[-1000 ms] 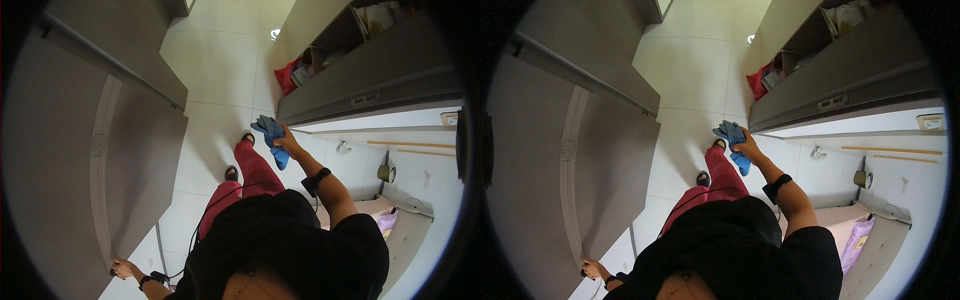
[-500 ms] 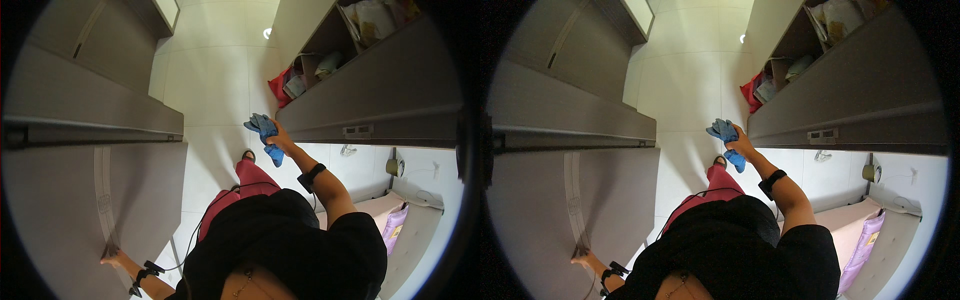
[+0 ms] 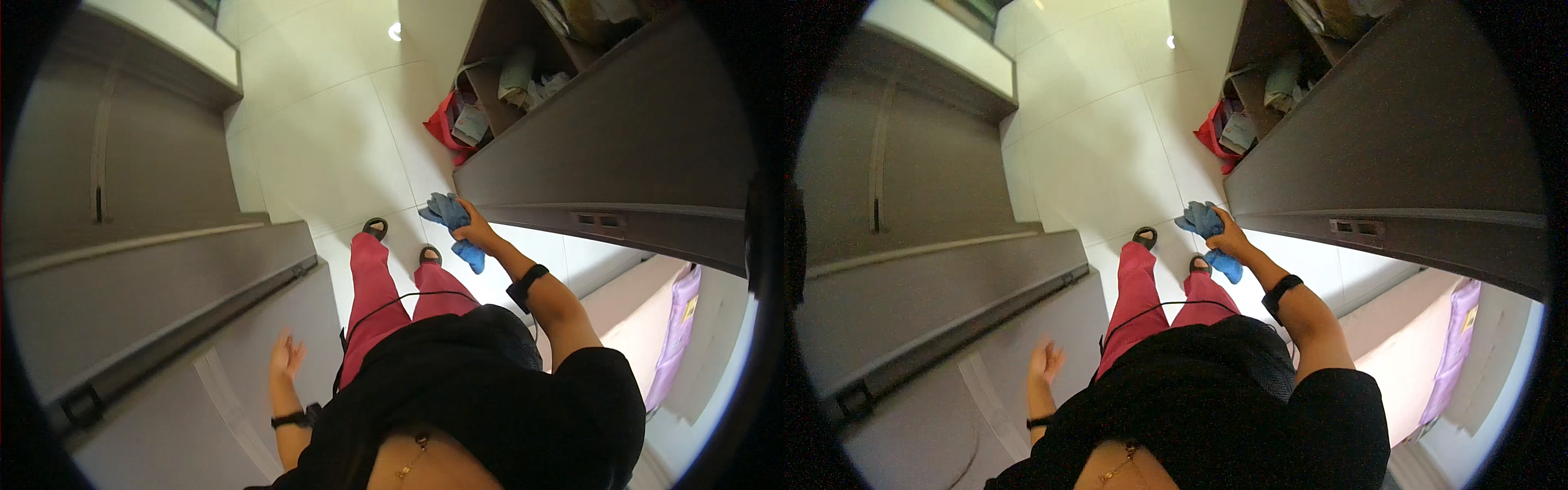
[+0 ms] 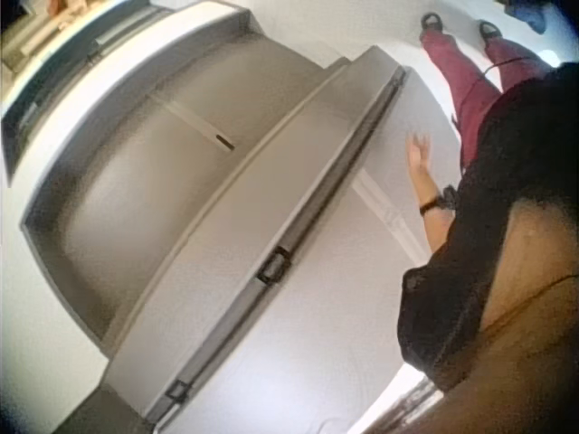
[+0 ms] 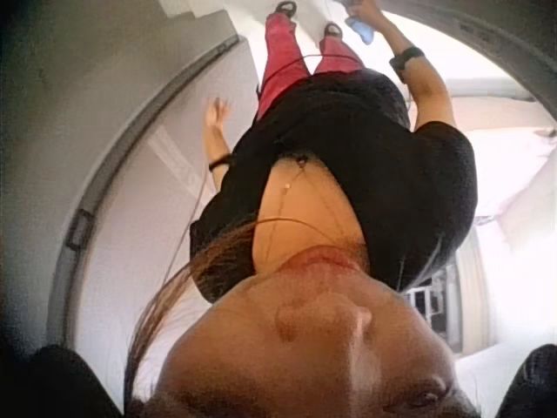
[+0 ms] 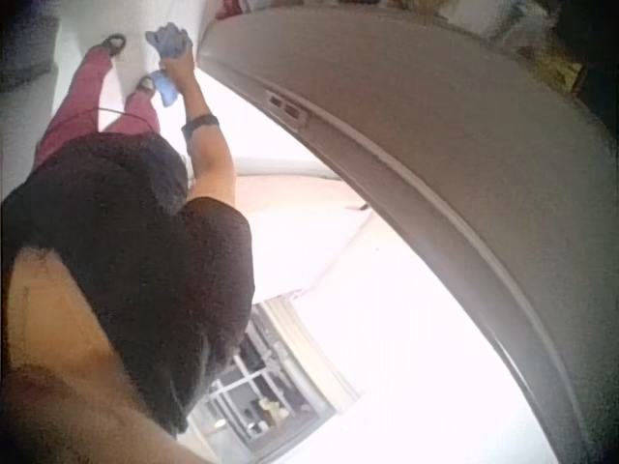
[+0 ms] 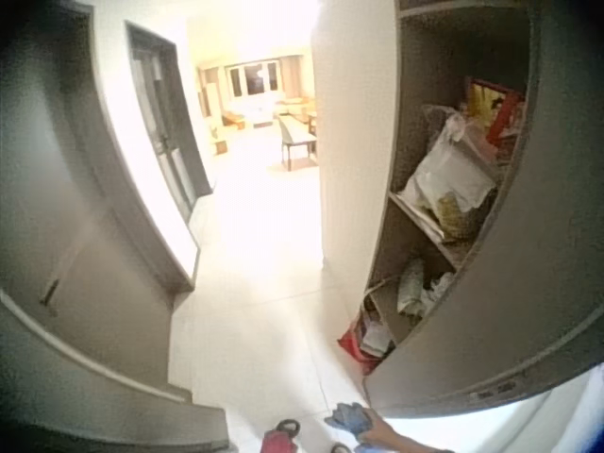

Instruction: The recorder is kneeling on a white tiled floor and using a blue cloth to wipe and clean the surface.

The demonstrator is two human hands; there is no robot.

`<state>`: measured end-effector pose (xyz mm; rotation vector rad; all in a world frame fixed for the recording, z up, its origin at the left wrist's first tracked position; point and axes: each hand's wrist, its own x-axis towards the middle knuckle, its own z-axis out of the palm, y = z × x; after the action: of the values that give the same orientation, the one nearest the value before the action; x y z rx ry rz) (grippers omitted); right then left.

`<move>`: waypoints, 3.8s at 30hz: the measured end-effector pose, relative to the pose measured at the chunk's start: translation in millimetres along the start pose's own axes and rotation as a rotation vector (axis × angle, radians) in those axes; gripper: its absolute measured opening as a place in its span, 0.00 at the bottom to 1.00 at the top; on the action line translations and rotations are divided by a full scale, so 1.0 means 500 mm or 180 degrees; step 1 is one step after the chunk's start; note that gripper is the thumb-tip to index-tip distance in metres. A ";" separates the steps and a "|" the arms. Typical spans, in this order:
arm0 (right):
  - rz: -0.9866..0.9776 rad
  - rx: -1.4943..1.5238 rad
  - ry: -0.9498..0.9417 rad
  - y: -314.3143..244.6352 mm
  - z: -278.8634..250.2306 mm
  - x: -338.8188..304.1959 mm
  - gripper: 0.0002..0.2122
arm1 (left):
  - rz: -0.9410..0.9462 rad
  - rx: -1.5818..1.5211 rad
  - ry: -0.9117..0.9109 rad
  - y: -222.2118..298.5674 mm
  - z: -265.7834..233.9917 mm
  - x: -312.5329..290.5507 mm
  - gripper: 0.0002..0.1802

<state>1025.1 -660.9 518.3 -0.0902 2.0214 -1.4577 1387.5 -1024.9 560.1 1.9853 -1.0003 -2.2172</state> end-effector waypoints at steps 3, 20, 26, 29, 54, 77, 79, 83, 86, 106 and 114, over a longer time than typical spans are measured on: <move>0.0308 -0.0366 0.0198 -0.019 -0.021 -0.029 0.40 | 0.0990 0.1862 -0.0661 0.193 0.274 0.031 0.34; -0.0838 0.5562 0.2133 -0.030 0.245 -0.257 0.29 | 0.0029 0.5862 -0.3735 0.105 0.896 -0.015 0.48; -0.1354 0.6167 0.1993 -0.012 0.298 -0.261 0.32 | -0.1848 0.5604 -0.4599 -0.009 0.848 -0.028 0.28; -0.1522 0.6096 0.1965 -0.007 0.305 -0.231 0.33 | -0.1532 0.5405 -0.4943 -0.001 0.864 -0.002 0.32; -0.0310 0.5443 0.3676 0.070 0.451 -0.182 0.30 | -0.0244 0.7462 -0.5567 -0.065 0.942 0.050 0.44; 0.0940 0.5372 0.6872 0.428 0.728 0.022 0.19 | 0.2347 0.9205 -0.5987 -0.266 1.010 0.594 0.40; 0.1043 0.5013 0.7419 0.501 0.751 0.015 0.19 | 0.2647 0.9260 -0.6102 -0.313 1.019 0.662 0.44; 0.1427 0.4030 0.8127 0.613 0.778 0.017 0.20 | 0.3620 0.9593 -0.6035 -0.400 1.008 0.766 0.57; 0.2357 0.3383 0.7343 0.691 0.776 0.059 0.24 | 0.4224 0.9683 -0.6095 -0.459 1.002 0.822 0.63; 0.3283 -0.0733 0.5232 1.025 0.410 0.230 0.23 | 0.5334 0.9861 -0.5704 -0.722 0.963 0.866 0.77; 0.3632 -0.0916 0.5838 1.185 0.212 0.051 0.25 | 0.5302 0.9930 -0.5584 -0.719 0.973 0.896 0.81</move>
<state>1238.2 -532.0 -30.1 2.5396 2.3872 -0.1571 1007.5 -701.0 -3.3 1.7370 1.6702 -0.6593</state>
